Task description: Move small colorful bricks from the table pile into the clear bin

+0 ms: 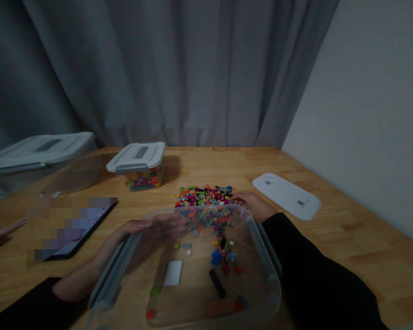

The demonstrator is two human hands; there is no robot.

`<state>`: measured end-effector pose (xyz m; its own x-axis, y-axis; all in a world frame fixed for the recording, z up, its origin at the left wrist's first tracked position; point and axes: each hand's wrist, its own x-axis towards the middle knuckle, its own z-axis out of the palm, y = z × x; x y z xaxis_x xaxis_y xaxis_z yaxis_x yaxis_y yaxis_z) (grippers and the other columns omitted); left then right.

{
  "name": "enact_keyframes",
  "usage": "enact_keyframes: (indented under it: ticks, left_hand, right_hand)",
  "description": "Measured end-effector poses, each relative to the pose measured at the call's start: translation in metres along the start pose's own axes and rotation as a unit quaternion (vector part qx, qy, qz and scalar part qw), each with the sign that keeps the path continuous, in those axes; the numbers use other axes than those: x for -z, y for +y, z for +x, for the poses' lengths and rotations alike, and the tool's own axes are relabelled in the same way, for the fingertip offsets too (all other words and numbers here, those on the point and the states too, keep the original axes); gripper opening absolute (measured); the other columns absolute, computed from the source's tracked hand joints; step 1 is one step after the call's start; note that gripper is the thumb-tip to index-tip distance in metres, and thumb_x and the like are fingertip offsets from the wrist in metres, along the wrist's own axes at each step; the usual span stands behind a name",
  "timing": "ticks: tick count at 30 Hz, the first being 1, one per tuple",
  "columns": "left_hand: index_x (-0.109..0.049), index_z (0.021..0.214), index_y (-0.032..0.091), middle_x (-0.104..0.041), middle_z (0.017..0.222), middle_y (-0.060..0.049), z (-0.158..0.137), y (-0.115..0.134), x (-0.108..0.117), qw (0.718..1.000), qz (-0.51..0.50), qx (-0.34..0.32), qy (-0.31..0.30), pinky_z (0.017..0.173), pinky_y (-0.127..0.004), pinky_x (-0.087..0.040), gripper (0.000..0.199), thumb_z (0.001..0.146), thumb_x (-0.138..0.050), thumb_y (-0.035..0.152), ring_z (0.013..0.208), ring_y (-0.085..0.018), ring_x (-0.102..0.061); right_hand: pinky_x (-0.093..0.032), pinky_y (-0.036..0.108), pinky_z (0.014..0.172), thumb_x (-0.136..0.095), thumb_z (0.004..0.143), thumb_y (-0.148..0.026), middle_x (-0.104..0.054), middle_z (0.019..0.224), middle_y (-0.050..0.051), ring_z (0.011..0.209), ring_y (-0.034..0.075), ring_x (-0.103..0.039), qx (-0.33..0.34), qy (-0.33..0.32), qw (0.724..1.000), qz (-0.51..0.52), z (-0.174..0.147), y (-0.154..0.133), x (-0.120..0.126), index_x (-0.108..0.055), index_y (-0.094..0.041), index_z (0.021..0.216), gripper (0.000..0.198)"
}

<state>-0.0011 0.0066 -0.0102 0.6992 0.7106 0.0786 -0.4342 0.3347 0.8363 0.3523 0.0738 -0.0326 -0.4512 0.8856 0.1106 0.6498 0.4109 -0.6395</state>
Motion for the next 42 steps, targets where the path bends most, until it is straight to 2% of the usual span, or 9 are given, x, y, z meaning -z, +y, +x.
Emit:
enact_keyframes:
  ticks: [6, 10, 14, 17, 23, 28, 32, 37, 42]
  left_hand:
    - [-0.079, 0.099, 0.023, -0.073, 0.121, -0.001, -0.003, 0.020, -0.032, 0.999, 0.018, 0.013, 0.049, 0.107, -0.026, -0.041, 0.035, 0.085, -0.047, 0.024, 0.123, -0.020, -0.060]
    - [-0.080, 0.072, 0.027, -0.079, 0.101, 0.002, -0.002, 0.024, -0.039, 0.998, 0.012, 0.010, 0.059, 0.104, -0.027, -0.044, 0.024, 0.078, -0.057, 0.025, 0.118, -0.023, -0.063]
    - [-0.080, 0.097, 0.022, -0.074, 0.118, -0.003, -0.001, 0.021, -0.033, 0.996, 0.031, 0.019, 0.081, 0.111, -0.037, -0.037, 0.032, 0.078, -0.055, 0.027, 0.125, -0.029, -0.057]
    - [-0.078, 0.104, 0.020, -0.072, 0.123, -0.004, -0.001, 0.019, -0.029, 0.997, 0.031, 0.019, 0.071, 0.111, -0.035, -0.038, 0.037, 0.079, -0.051, 0.027, 0.127, -0.028, -0.056]
    - [-0.078, 0.102, 0.023, -0.073, 0.121, -0.003, -0.004, 0.020, -0.034, 0.995, 0.040, 0.021, 0.084, 0.112, -0.037, -0.038, 0.034, 0.079, -0.054, 0.030, 0.127, -0.028, -0.056]
    - [-0.081, 0.089, 0.025, -0.074, 0.119, -0.001, -0.003, 0.020, -0.032, 0.997, 0.022, 0.017, 0.073, 0.106, -0.030, -0.043, 0.028, 0.080, -0.054, 0.026, 0.123, -0.023, -0.060]
    - [-0.078, 0.102, 0.021, -0.072, 0.123, -0.003, -0.002, 0.018, -0.029, 0.998, 0.019, 0.021, 0.062, 0.110, -0.033, -0.038, 0.034, 0.082, -0.051, 0.027, 0.127, -0.025, -0.057]
    - [-0.081, 0.078, 0.025, -0.075, 0.117, -0.001, -0.003, 0.021, -0.033, 0.996, 0.020, 0.021, 0.078, 0.110, -0.033, -0.038, 0.024, 0.077, -0.057, 0.028, 0.125, -0.027, -0.058]
    - [-0.081, 0.091, 0.025, -0.076, 0.114, 0.000, -0.002, 0.023, -0.037, 0.997, 0.041, 0.016, 0.067, 0.108, -0.032, -0.041, 0.030, 0.077, -0.055, 0.027, 0.122, -0.026, -0.060]
  right_hand:
    - [-0.055, 0.036, 0.081, -0.061, 0.080, -0.029, -0.071, 0.103, 0.010, 0.088, 0.020, -0.067, -0.001, 0.015, 1.000, -0.015, 0.000, -0.002, 0.000, -0.068, -0.017, 0.113, 0.035]
    - [-0.055, 0.034, 0.077, -0.062, 0.080, -0.031, -0.071, 0.100, 0.008, 0.085, 0.020, -0.067, -0.007, 0.019, 1.000, 0.001, 0.000, -0.001, 0.000, -0.070, -0.019, 0.110, 0.033]
    - [-0.056, 0.034, 0.078, -0.063, 0.078, -0.029, -0.070, 0.101, 0.009, 0.086, 0.020, -0.067, -0.010, 0.009, 1.000, 0.009, 0.000, 0.001, 0.000, -0.068, -0.018, 0.112, 0.036]
    - [-0.055, 0.036, 0.082, -0.064, 0.077, -0.030, -0.070, 0.103, 0.011, 0.089, 0.021, -0.067, -0.004, 0.008, 1.000, 0.007, 0.001, 0.003, 0.000, -0.067, -0.015, 0.113, 0.039]
    - [-0.056, 0.037, 0.081, -0.064, 0.078, -0.030, -0.070, 0.103, 0.011, 0.089, 0.022, -0.067, -0.011, 0.014, 1.000, 0.017, 0.001, 0.006, -0.001, -0.067, -0.015, 0.114, 0.039]
    - [-0.057, 0.035, 0.079, -0.064, 0.078, -0.031, -0.070, 0.102, 0.010, 0.087, 0.021, -0.067, -0.009, 0.012, 1.000, 0.026, 0.000, 0.005, -0.001, -0.067, -0.017, 0.113, 0.038]
    - [-0.057, 0.035, 0.079, -0.065, 0.078, -0.029, -0.069, 0.103, 0.011, 0.088, 0.021, -0.067, 0.003, 0.025, 0.999, 0.021, -0.001, 0.002, -0.001, -0.067, -0.017, 0.113, 0.037]
    - [-0.057, 0.035, 0.081, -0.066, 0.077, -0.026, -0.070, 0.104, 0.010, 0.089, 0.021, -0.067, 0.019, 0.038, 0.999, 0.015, 0.000, 0.003, -0.001, -0.068, -0.019, 0.112, 0.036]
    - [-0.057, 0.036, 0.080, -0.064, 0.079, -0.031, -0.070, 0.106, 0.013, 0.088, 0.022, -0.068, 0.015, 0.042, 0.999, 0.021, 0.000, 0.000, -0.001, -0.066, -0.016, 0.114, 0.038]
